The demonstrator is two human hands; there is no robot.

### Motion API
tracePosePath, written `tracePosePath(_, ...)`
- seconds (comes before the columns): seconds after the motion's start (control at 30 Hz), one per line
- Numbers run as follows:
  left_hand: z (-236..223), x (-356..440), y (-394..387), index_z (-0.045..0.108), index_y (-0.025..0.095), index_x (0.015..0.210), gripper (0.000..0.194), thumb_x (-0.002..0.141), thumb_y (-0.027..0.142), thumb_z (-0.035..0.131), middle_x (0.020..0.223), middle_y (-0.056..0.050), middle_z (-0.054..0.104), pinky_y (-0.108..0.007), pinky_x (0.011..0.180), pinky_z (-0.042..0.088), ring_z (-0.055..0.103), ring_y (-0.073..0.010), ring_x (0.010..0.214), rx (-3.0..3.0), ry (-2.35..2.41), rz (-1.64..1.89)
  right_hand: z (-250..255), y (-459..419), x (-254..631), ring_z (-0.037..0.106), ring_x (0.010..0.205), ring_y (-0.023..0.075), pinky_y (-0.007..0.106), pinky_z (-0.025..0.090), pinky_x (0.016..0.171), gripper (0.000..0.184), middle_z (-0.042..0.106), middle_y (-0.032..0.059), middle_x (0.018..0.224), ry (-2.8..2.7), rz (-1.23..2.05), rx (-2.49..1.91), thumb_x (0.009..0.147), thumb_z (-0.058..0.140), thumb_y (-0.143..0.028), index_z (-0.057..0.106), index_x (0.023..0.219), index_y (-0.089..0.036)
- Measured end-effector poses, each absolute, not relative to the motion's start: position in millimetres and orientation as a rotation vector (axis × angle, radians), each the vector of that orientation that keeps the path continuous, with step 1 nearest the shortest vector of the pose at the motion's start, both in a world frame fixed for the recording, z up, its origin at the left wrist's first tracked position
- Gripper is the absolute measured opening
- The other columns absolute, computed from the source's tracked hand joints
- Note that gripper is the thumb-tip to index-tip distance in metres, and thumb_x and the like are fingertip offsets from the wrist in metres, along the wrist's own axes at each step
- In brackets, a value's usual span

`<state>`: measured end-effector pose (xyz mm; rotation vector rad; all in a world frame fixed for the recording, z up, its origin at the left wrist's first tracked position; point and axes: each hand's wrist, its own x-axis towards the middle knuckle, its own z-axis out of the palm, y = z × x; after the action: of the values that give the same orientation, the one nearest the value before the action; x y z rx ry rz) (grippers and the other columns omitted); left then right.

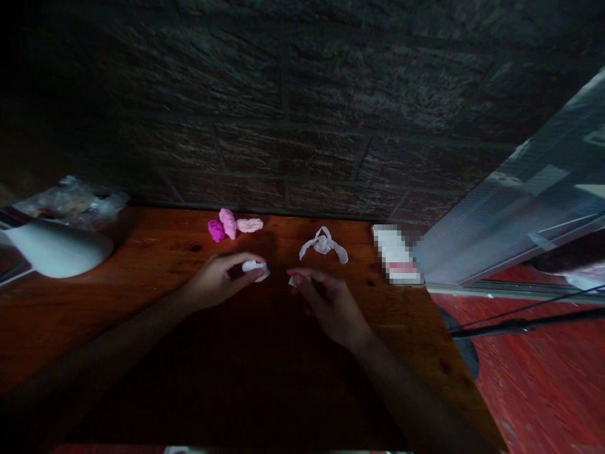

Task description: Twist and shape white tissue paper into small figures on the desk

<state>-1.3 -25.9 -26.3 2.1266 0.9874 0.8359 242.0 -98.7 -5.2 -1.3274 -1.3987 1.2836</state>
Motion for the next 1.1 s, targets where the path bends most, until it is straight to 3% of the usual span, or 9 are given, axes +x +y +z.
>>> tracePosePath(0.13,-22.7,-6.6,-23.4,0.072,0.019,0.1,0.02,0.096,0.033,0.058,0.093,-0.004,0.079,-0.027,0.075,0.052,0.071,-0.0173,0.081,2.335,1.14,0.769,-6.0,-102.9,239.5,0.05,0.056,0.0084,0.022,0.043,0.051,0.051,0.06,-0.0039,0.069,-1.499,1.425,-1.307,0.083,0.076,-0.046,0.069,0.125,-0.018)
tracePosePath(0.27,-24.9,-15.2,-14.7,0.073,0.017,0.103,0.022,0.095,0.029,0.057,0.096,-0.008,0.079,-0.033,0.076,0.054,0.073,-0.0213,0.082,2.387,1.399,0.819,-9.2,-103.1,239.9,0.057,0.056,0.0093,0.023,0.047,0.053,0.048,0.065,-0.0022,0.07,-1.537,1.501,-1.276,0.086,0.073,-0.047,0.069,0.124,-0.018)
tracePosePath(0.47,-25.9,-6.3,-23.6,0.07,0.015,0.118,0.032,0.092,0.032,0.064,0.122,-0.016,0.072,-0.049,0.104,0.05,0.063,-0.0323,0.119,2.508,1.4,1.08,-14.5,-104.7,234.7,0.07,0.063,0.0114,0.024,0.056,0.057,0.046,0.076,0.0073,0.097,-1.472,1.621,-1.183,0.089,0.064,-0.06,0.068,0.106,-0.018)
tracePosePath(0.63,-15.7,11.8,-50.3,0.072,0.016,0.112,0.02,0.096,0.024,0.064,0.101,-0.01,0.079,-0.034,0.088,0.059,0.073,-0.0203,0.093,2.417,0.867,1.284,-4.8,-102.4,227.8,0.074,0.068,0.0129,0.022,0.053,0.058,0.043,0.078,0.0054,0.092,-1.409,1.623,-1.173,0.087,0.068,-0.06,0.065,0.097,-0.018)
tracePosePath(0.73,-14.8,18.3,-58.7,0.07,0.017,0.12,0.036,0.087,0.028,0.077,0.109,-0.011,0.078,-0.031,0.087,0.06,0.074,-0.0209,0.095,2.36,0.681,1.302,2.2,-91.9,217.1,0.075,0.072,0.0157,0.024,0.056,0.063,0.042,0.077,0.0034,0.084,-1.312,1.615,-1.14,0.082,0.074,-0.058,0.064,0.092,-0.019)
tracePosePath(0.87,-19.2,17.9,-55.0,0.066,0.017,0.13,0.057,0.078,0.033,0.085,0.12,-0.013,0.075,-0.033,0.089,0.062,0.074,-0.0234,0.101,2.258,0.739,1.271,3.4,-77.6,195.1,0.076,0.087,0.0228,0.035,0.06,0.078,0.041,0.079,0.007,0.098,-1.157,1.664,-1.083,0.081,0.075,-0.058,0.069,0.097,-0.021)
tracePosePath(0.97,-23.4,13.0,-49.6,0.069,0.018,0.127,0.048,0.083,0.031,0.081,0.113,-0.011,0.077,-0.031,0.084,0.064,0.076,-0.0216,0.094,2.201,0.77,1.206,-3.8,-76.5,183.6,0.074,0.097,0.0251,0.037,0.058,0.087,0.039,0.078,0.0074,0.099,-1.14,1.616,-1.053,0.081,0.075,-0.058,0.073,0.093,-0.021)
tracePosePath(1.1,-27.0,10.5,-48.1,0.074,0.017,0.119,0.035,0.085,0.023,0.079,0.104,-0.007,0.081,-0.028,0.079,0.063,0.077,-0.0187,0.085,2.218,0.757,1.142,-13.4,-84.4,185.9,0.073,0.093,0.0231,0.036,0.059,0.083,0.041,0.077,0.0062,0.102,-1.089,1.669,-1.082,0.083,0.072,-0.059,0.075,0.098,-0.021)
